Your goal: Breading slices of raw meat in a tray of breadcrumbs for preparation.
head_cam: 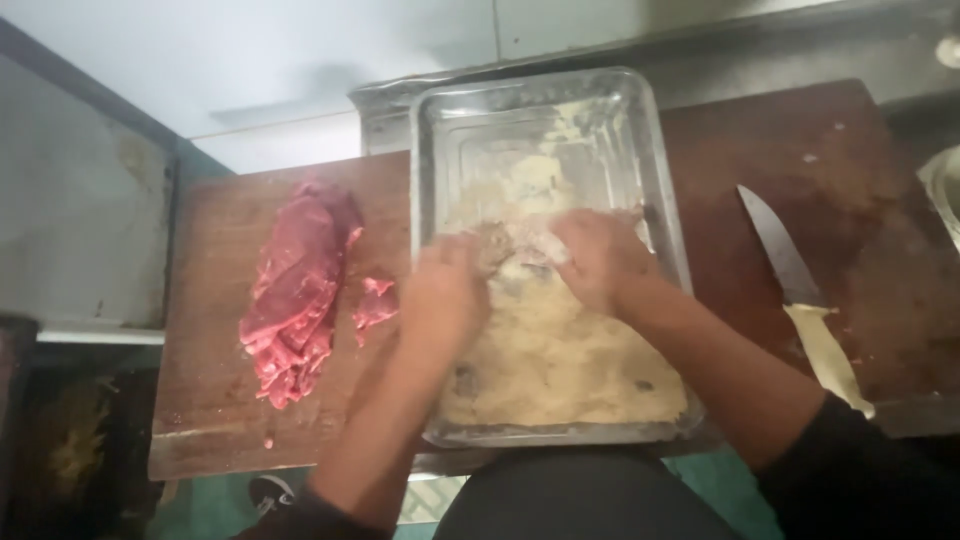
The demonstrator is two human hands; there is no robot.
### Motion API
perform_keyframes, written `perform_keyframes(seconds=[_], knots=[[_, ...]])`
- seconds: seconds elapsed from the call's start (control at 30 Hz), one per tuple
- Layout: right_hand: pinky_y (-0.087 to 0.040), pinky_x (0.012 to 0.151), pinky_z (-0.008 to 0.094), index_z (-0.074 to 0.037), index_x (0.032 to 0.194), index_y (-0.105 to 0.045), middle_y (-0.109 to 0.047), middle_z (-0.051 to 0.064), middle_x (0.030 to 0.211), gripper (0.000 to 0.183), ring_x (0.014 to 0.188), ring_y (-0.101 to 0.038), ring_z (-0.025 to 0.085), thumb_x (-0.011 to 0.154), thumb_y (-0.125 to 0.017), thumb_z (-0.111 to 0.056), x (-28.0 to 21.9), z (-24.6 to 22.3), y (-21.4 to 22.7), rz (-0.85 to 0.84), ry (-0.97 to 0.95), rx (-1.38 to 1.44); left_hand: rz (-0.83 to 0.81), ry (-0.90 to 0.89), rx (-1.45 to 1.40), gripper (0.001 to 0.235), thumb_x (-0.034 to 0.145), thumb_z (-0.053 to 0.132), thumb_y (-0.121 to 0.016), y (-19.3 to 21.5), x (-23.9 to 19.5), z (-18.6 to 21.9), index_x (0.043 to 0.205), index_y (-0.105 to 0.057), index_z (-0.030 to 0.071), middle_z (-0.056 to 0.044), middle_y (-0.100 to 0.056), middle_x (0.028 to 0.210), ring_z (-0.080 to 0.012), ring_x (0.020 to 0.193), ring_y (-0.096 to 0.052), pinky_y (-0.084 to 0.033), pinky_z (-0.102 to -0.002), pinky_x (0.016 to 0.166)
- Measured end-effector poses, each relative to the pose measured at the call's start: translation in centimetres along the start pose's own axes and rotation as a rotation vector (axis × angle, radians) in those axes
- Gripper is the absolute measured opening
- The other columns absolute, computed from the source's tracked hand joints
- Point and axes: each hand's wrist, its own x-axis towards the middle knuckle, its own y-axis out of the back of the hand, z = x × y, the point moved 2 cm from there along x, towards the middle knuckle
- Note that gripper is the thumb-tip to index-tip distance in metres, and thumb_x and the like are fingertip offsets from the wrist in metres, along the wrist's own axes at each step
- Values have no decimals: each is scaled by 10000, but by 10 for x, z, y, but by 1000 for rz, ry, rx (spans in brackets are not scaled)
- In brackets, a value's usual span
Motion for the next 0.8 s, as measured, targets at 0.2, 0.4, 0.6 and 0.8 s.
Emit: perform_keyframes(seconds=[0.2,0.4,0.6,0.8], knots=[[-535,1022,431,-240,1166,-715,-696,34,1235,415,1205,-673,264,852,-632,-498,-26,32,-52,117,239,-117,66,-213,-65,169,815,235,-675,-39,-10,-17,893,-762,113,-90,-705,850,-294,816,-713,-578,-391,665],[-409,1137,478,-142,1460,-512,-434,49,1620,642,1466,-425,285,895,-561,-443,-109,35,-26,-134,-131,224,150,71,-1097,167,932,60,-479,-36,-2,-175,913,-645,55,-102,-657,848,-188,603,-593,-527,-339,497],[-519,1045,401,-139,1281,-673,-615,22,1455,509,1334,-580,250,799,-727,-296,-144,30,-45,6,46,224,122,389,108,437,865,356,-725,54,2,-201,1174,-722,46,-250,-651,1150,-453,1020,-613,-505,-527,874],[-498,1050,421,-133,1266,-679,-594,47,1484,480,1342,-564,261,832,-673,-338,-145,9,-29,-11,63,278,423,-119,359,167,819,179,-658,60,12,-159,943,-726,90,-142,-662,912,-325,789,-592,-484,-441,693]])
